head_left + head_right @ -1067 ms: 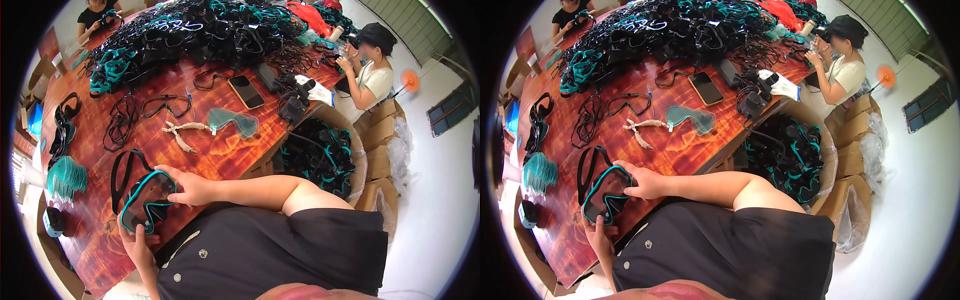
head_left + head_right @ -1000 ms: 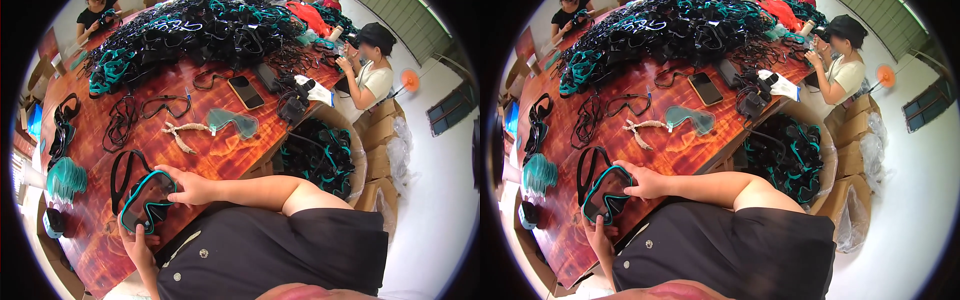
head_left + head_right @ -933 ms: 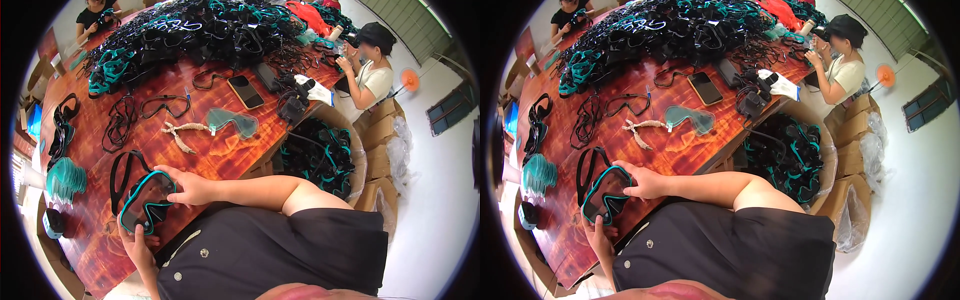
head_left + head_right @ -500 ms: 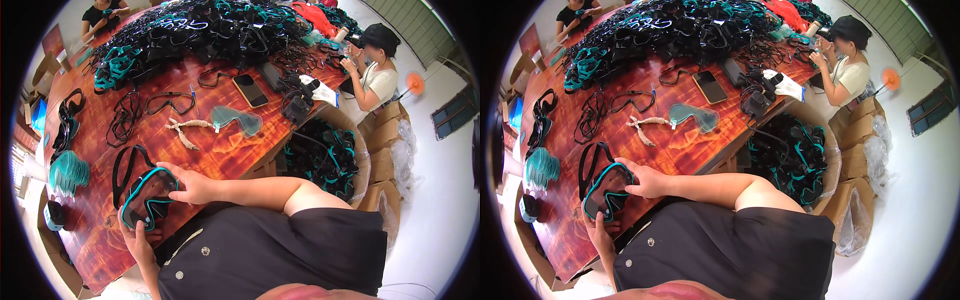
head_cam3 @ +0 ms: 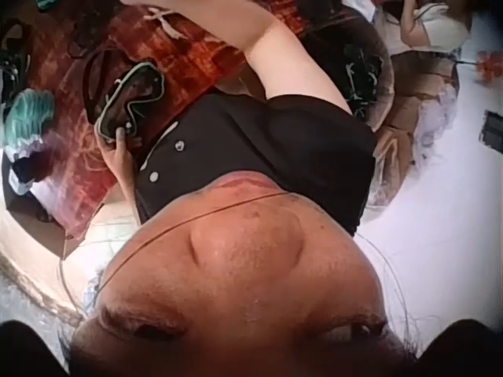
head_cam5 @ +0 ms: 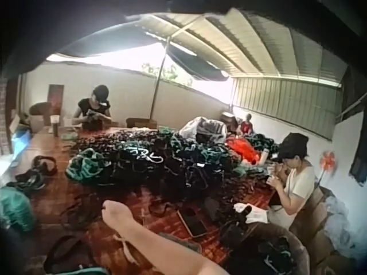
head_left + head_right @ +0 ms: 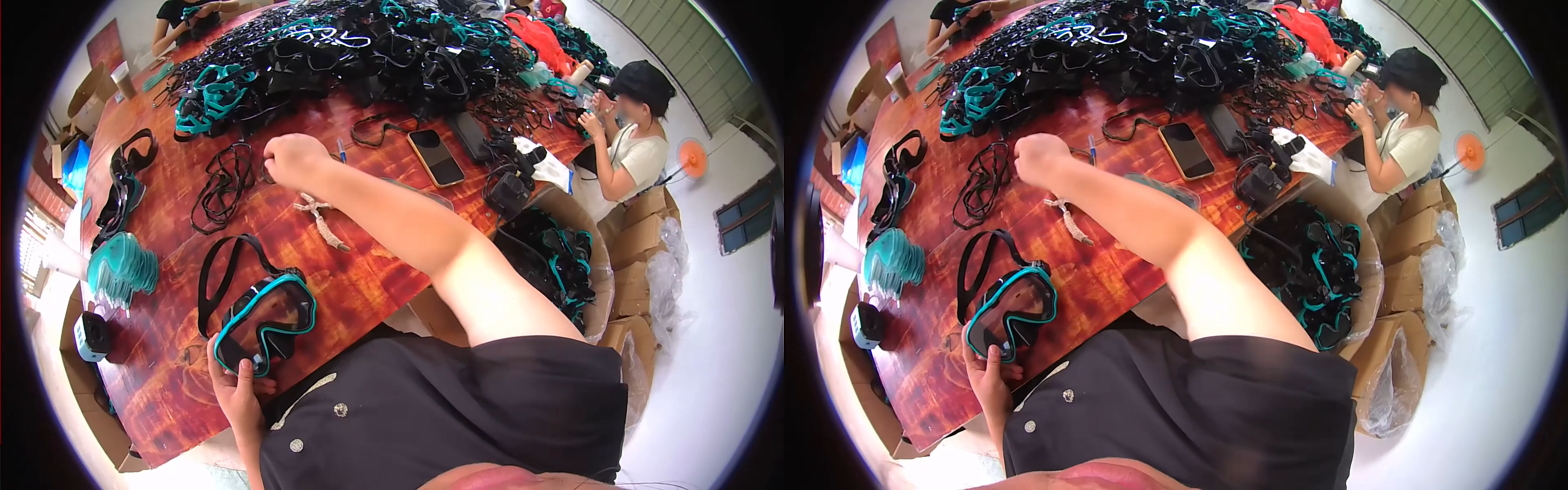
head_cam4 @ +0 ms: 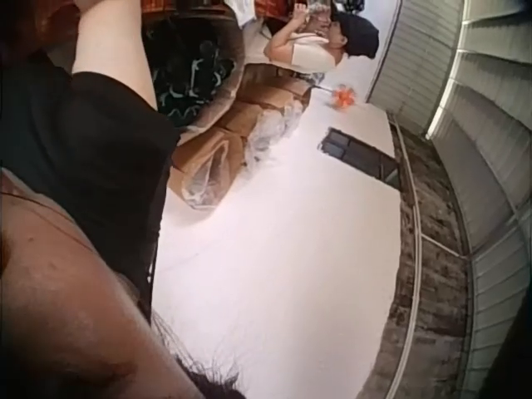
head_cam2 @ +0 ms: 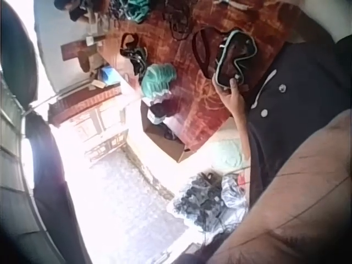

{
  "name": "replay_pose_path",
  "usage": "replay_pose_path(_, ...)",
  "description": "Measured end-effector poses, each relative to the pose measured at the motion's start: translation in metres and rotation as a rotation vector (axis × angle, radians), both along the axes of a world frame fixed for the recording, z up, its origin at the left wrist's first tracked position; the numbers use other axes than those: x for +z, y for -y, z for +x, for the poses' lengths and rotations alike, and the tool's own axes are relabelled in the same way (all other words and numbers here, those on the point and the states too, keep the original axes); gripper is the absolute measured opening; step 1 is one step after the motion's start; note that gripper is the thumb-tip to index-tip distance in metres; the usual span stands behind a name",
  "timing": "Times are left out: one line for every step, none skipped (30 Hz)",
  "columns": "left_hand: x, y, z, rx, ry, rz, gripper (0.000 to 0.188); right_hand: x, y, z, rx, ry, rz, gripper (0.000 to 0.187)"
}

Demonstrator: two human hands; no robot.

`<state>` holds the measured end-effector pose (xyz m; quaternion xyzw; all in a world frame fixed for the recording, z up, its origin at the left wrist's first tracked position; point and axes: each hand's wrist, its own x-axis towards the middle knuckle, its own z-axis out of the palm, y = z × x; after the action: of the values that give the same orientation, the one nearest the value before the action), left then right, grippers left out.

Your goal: Assembling and adjusting diving masks using pliers.

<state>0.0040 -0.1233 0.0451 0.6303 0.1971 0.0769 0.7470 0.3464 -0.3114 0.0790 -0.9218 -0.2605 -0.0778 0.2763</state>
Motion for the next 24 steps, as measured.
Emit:
replay_pose_path(0.001, -0.001, 0.001, 0.009, 0.003, 0.003, 0.063, -0.004, -0.013, 0.018, -0.081, -0.091, -0.131, 0.023)
replay_pose_path(0.000, -0.001, 0.001, 0.011, 0.003, -0.017, 0.063, -0.008, -0.024, 0.030, -0.163, -0.181, -0.261, 0.022)
replay_pose_path(0.001, -0.001, 0.001, 0.012, 0.001, -0.038, 0.063, -0.016, -0.030, 0.037, -0.155, -0.179, -0.259, 0.022)
replay_pose_path(0.001, -0.003, 0.002, 0.017, 0.002, -0.034, 0.063, -0.025, -0.034, 0.042, -0.181, -0.211, -0.261, 0.023)
replay_pose_path(0.000, -0.004, 0.000, 0.019, 0.002, -0.044, 0.063, -0.036, -0.040, 0.045, -0.199, -0.248, -0.266, 0.025)
replay_pose_path(0.000, -0.003, -0.001, 0.017, 0.002, -0.054, 0.064, -0.046, -0.041, 0.049, -0.192, -0.250, -0.266, 0.025)
replay_pose_path(0.002, -0.002, -0.001, 0.024, -0.002, -0.052, 0.064, -0.056, -0.042, 0.052, -0.193, -0.195, -0.245, 0.023)
replay_pose_path(0.004, -0.002, 0.000, -0.018, 0.020, -0.042, 0.064, -0.063, -0.043, 0.054, -0.197, -0.144, -0.223, 0.023)
replay_pose_path(0.005, -0.006, -0.005, -0.035, 0.032, -0.029, 0.064, -0.062, -0.045, 0.049, -0.199, -0.158, -0.242, 0.022)
replay_pose_path(-0.015, -0.012, -0.011, -0.004, 0.079, 0.046, 0.065, -0.056, -0.055, 0.033, -0.115, -0.109, -0.341, 0.021)
replay_pose_path(-0.024, -0.017, 0.003, -0.048, 0.153, 0.122, 0.065, -0.077, -0.024, 0.068, 0.038, 0.155, -0.498, 0.021)
replay_pose_path(-0.019, -0.016, 0.004, -0.069, 0.127, 0.111, 0.064, -0.067, -0.014, 0.064, 0.146, 0.343, -0.593, 0.021)
replay_pose_path(-0.004, -0.008, 0.004, -0.064, 0.030, 0.004, 0.063, -0.049, -0.005, 0.061, -0.021, 0.276, -0.497, 0.020)
replay_pose_path(0.002, -0.006, 0.008, -0.102, 0.023, -0.082, 0.065, -0.043, 0.011, 0.070, -0.137, -0.025, -0.045, 0.020)
replay_pose_path(0.002, -0.011, 0.008, -0.104, 0.024, -0.120, 0.065, -0.038, 0.017, 0.074, -0.181, -0.100, 0.138, 0.023)
replay_pose_path(0.001, -0.013, 0.010, -0.121, 0.031, -0.164, 0.065, -0.041, 0.025, 0.088, -0.217, -0.140, 0.192, 0.023)
replay_pose_path(0.000, -0.014, 0.007, -0.082, 0.025, -0.158, 0.065, -0.031, 0.019, 0.083, -0.169, -0.218, 0.089, 0.024)
replay_pose_path(0.001, -0.013, 0.005, -0.063, 0.015, -0.100, 0.065, -0.033, 0.013, 0.079, -0.143, -0.219, 0.091, 0.024)
replay_pose_path(0.001, -0.012, 0.002, -0.043, 0.009, -0.040, 0.065, -0.034, 0.005, 0.073, -0.108, -0.124, 0.009, 0.025)
replay_pose_path(0.001, -0.012, 0.002, -0.024, 0.022, -0.029, 0.065, -0.032, 0.000, 0.075, -0.082, -0.019, -0.065, 0.030)
replay_pose_path(0.001, -0.013, 0.000, -0.038, 0.010, -0.049, 0.065, -0.029, -0.015, 0.076, -0.171, -0.092, -0.213, 0.030)
replay_pose_path(0.000, -0.014, -0.002, -0.048, 0.003, -0.067, 0.065, -0.028, -0.015, 0.072, -0.209, -0.139, -0.307, 0.032)
replay_pose_path(0.001, -0.012, 0.000, -0.057, -0.003, -0.078, 0.065, -0.029, -0.012, 0.064, -0.262, -0.147, -0.299, 0.033)
replay_pose_path(-0.004, -0.014, 0.000, -0.067, 0.022, -0.122, 0.065, -0.029, -0.006, 0.057, -0.240, -0.168, -0.310, 0.034)
